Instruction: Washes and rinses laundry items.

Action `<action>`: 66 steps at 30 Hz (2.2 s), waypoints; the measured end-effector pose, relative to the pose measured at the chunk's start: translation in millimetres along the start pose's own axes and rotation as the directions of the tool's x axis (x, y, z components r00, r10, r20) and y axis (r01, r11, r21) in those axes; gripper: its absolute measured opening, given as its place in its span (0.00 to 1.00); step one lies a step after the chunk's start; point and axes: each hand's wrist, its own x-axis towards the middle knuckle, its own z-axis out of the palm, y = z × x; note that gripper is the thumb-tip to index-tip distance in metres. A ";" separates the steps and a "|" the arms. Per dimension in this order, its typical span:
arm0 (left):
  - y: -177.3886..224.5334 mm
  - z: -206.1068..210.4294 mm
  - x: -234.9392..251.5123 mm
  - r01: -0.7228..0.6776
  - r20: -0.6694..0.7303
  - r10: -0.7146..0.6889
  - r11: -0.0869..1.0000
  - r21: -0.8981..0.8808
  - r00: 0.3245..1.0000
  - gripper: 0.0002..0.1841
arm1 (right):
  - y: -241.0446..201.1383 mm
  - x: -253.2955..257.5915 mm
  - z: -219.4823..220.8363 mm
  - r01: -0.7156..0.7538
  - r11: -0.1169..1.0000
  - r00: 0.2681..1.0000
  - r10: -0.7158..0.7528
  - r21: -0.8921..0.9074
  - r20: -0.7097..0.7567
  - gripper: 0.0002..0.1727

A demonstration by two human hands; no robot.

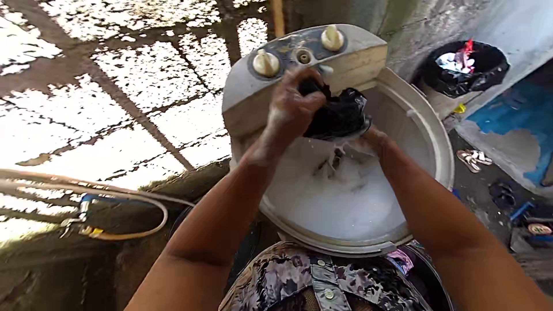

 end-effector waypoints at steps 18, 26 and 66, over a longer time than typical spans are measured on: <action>-190.4 -290.9 -355.1 0.935 -0.603 -0.743 0.087 0.343 0.290 0.46 | 170.4 -20.8 150.3 0.388 0.268 0.328 0.854 -0.882 0.404 0.35; -170.1 -288.0 -370.4 0.930 -0.480 -0.819 0.166 0.328 0.315 0.24 | 146.0 -34.2 147.9 0.374 0.332 0.312 0.834 -0.866 0.454 0.23; -12.6 -15.3 -10.4 0.393 -0.128 -0.444 0.870 -0.298 0.887 0.27 | -39.9 -9.6 -8.9 -0.095 0.989 0.969 0.117 0.109 -0.217 0.15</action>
